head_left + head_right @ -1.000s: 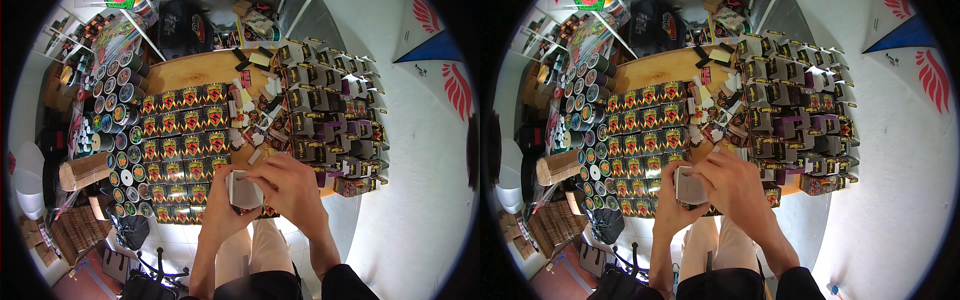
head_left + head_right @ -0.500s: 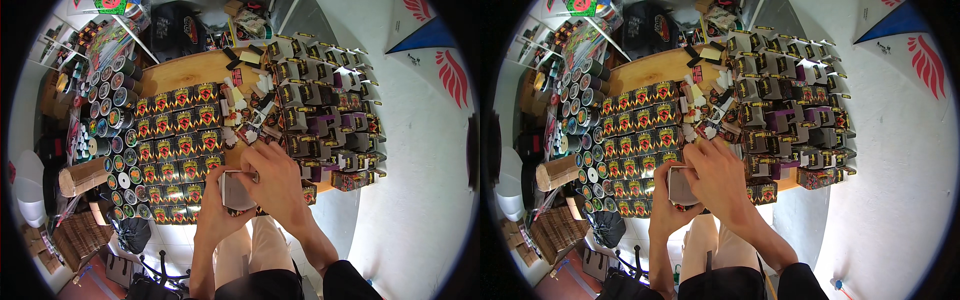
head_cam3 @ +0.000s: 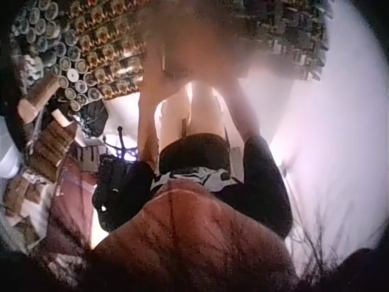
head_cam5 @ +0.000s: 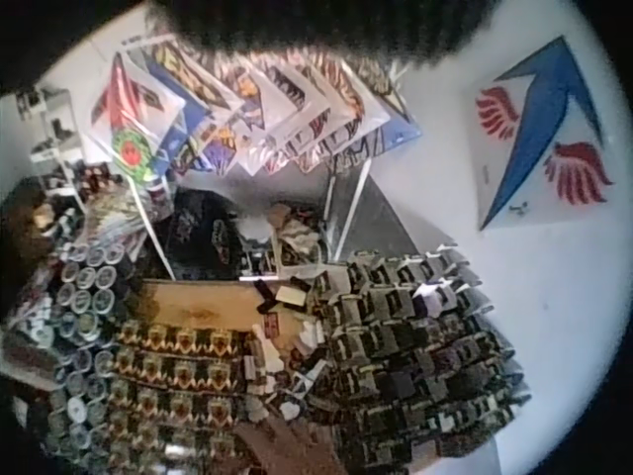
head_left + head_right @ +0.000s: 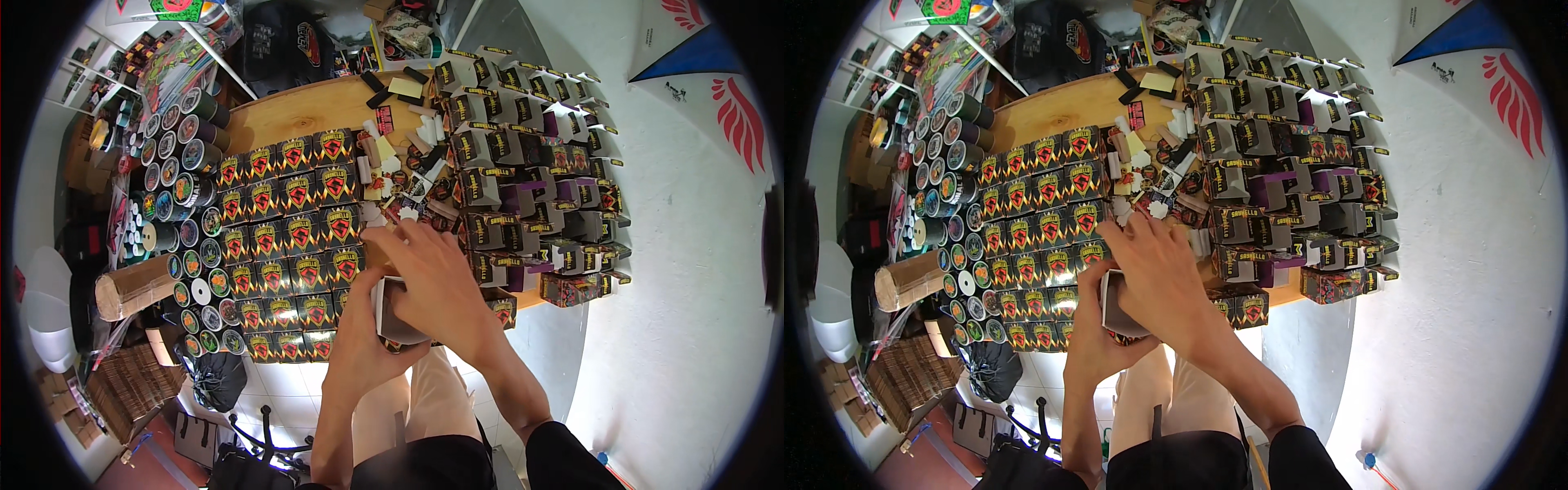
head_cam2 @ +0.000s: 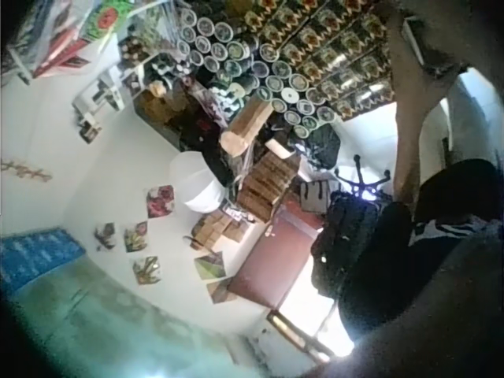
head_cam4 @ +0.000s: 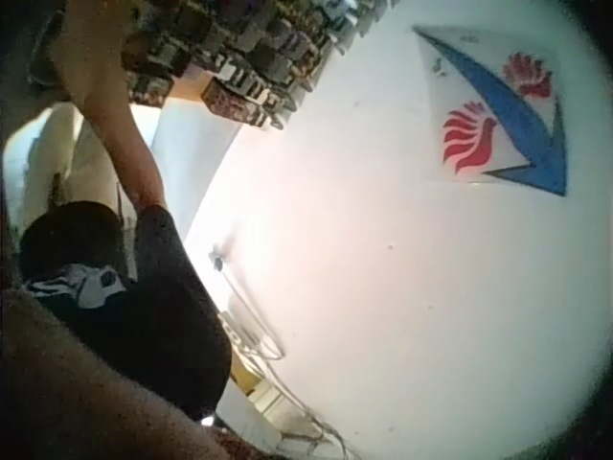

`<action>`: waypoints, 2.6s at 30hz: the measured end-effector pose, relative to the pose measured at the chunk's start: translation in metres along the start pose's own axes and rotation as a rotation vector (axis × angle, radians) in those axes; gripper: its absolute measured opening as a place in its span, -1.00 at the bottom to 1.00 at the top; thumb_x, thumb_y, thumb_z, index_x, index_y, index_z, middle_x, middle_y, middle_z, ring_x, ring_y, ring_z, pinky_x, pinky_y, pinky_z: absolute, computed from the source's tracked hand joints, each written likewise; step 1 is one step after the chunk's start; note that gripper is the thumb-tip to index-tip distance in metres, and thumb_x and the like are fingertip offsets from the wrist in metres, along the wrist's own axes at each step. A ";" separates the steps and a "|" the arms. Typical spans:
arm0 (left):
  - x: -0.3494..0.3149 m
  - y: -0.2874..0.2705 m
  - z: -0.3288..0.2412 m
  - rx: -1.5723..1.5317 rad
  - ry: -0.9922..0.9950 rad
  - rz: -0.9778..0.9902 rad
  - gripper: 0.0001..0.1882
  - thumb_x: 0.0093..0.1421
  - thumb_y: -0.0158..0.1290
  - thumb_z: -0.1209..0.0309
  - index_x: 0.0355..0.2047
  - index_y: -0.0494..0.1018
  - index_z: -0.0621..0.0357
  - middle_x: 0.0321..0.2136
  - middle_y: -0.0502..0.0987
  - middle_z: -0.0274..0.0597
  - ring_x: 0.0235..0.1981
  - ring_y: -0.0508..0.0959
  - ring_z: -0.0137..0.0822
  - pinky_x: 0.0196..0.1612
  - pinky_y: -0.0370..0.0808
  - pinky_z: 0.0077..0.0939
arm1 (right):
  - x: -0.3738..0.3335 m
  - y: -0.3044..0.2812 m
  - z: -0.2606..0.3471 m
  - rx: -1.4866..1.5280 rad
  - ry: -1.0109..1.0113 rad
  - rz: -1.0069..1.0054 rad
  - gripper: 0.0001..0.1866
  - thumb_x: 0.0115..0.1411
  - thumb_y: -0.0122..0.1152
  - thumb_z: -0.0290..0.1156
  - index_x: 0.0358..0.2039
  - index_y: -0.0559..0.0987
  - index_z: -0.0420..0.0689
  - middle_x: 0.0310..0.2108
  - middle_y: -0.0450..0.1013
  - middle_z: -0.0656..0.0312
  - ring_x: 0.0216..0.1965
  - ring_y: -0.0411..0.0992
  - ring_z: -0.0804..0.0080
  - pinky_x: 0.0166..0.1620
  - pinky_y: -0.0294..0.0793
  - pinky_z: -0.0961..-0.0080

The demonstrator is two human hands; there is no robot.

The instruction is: The person assembles small white cardboard boxes by folding flaps and inserting small black rectangular items. They then place round spools of colorful string into the boxes and close the lids. The person repeats this process with multiple boxes and spools on a cluttered table.

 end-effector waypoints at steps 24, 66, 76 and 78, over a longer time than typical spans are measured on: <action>0.016 -0.004 -0.005 -0.091 0.006 0.050 0.11 -0.16 0.61 0.39 0.37 0.20 0.23 0.21 0.43 0.08 0.15 0.57 0.12 0.18 0.54 -0.08 | 0.004 0.007 -0.006 0.096 0.106 -0.014 -0.24 -0.05 0.23 -0.67 0.26 0.55 -0.02 0.03 0.60 0.07 0.03 0.54 0.00 0.06 0.32 0.07; 0.015 -0.021 0.022 -0.098 -0.125 -0.083 0.00 -0.03 0.54 0.53 0.33 0.17 0.11 0.14 0.44 -0.05 0.12 0.57 -0.15 0.17 0.59 -0.22 | 0.002 0.056 -0.101 0.012 0.198 0.013 -0.62 0.19 0.33 -0.63 0.05 0.67 -0.20 0.01 0.59 -0.02 0.01 0.61 -0.08 0.03 0.64 0.05; 0.012 -0.012 0.023 -0.207 -0.076 -0.079 0.01 -0.02 0.54 0.52 0.34 0.15 0.10 0.14 0.43 -0.05 0.12 0.58 -0.15 0.15 0.61 -0.23 | 0.010 0.088 -0.113 -0.241 0.177 0.025 -0.65 0.14 0.36 -0.63 -0.03 0.68 -0.15 -0.07 0.52 -0.01 0.04 0.56 -0.09 0.03 0.63 0.02; 0.011 -0.012 0.022 -0.217 -0.072 -0.103 -0.01 -0.01 0.55 0.49 0.34 0.16 0.11 0.12 0.45 -0.06 0.08 0.61 -0.15 0.13 0.62 -0.23 | 0.005 0.070 -0.105 -0.157 0.209 -0.044 -0.70 0.19 0.37 -0.60 -0.04 0.68 -0.15 -0.12 0.54 0.04 -0.04 0.59 -0.02 -0.04 0.61 0.06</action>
Point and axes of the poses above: each hand's wrist, its own x-axis towards the middle knuckle, its own y-axis out of the palm, z = x × y, the point moved 6 cm from there along x, towards the middle knuckle
